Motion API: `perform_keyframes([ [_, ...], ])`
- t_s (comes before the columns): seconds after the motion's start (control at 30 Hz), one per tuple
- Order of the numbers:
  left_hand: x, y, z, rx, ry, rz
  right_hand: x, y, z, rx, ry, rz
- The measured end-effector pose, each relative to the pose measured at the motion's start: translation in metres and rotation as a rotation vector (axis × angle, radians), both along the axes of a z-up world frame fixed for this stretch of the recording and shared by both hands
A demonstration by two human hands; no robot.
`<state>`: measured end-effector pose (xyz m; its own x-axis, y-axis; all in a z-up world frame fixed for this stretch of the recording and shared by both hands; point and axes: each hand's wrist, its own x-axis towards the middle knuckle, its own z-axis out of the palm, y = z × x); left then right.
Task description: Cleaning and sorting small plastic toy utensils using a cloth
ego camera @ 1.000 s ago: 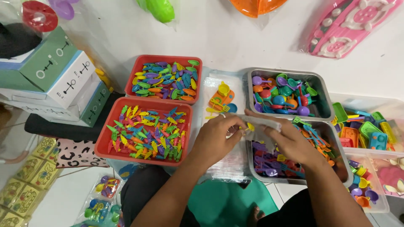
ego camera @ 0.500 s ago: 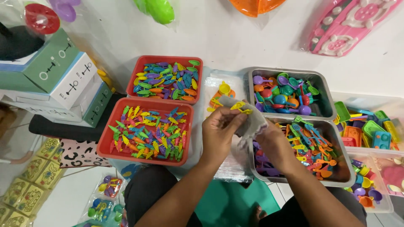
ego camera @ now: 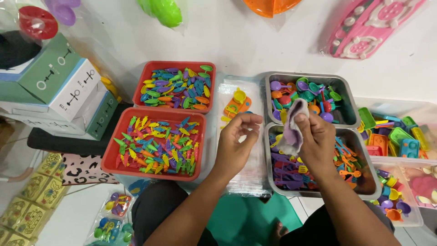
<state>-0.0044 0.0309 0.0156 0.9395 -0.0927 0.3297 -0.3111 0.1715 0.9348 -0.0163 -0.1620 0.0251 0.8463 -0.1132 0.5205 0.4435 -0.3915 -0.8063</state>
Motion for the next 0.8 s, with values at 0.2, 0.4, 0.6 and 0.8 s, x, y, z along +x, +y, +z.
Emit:
perform_keyframes([
  [0.2,-0.008,-0.009,0.004,-0.133,0.000,-0.143,-0.002,0.018,0.022,-0.131,0.049,0.040],
  [0.4,-0.001,-0.009,-0.005,-0.085,0.036,-0.102,0.001,0.013,0.016,-0.248,0.091,0.136],
  [0.6,0.008,-0.006,-0.018,-0.232,0.180,-0.202,-0.006,0.015,0.031,-0.194,0.205,0.243],
  [0.8,0.016,-0.001,-0.017,-0.296,0.203,-0.198,-0.005,0.006,0.023,-0.084,0.361,0.178],
])
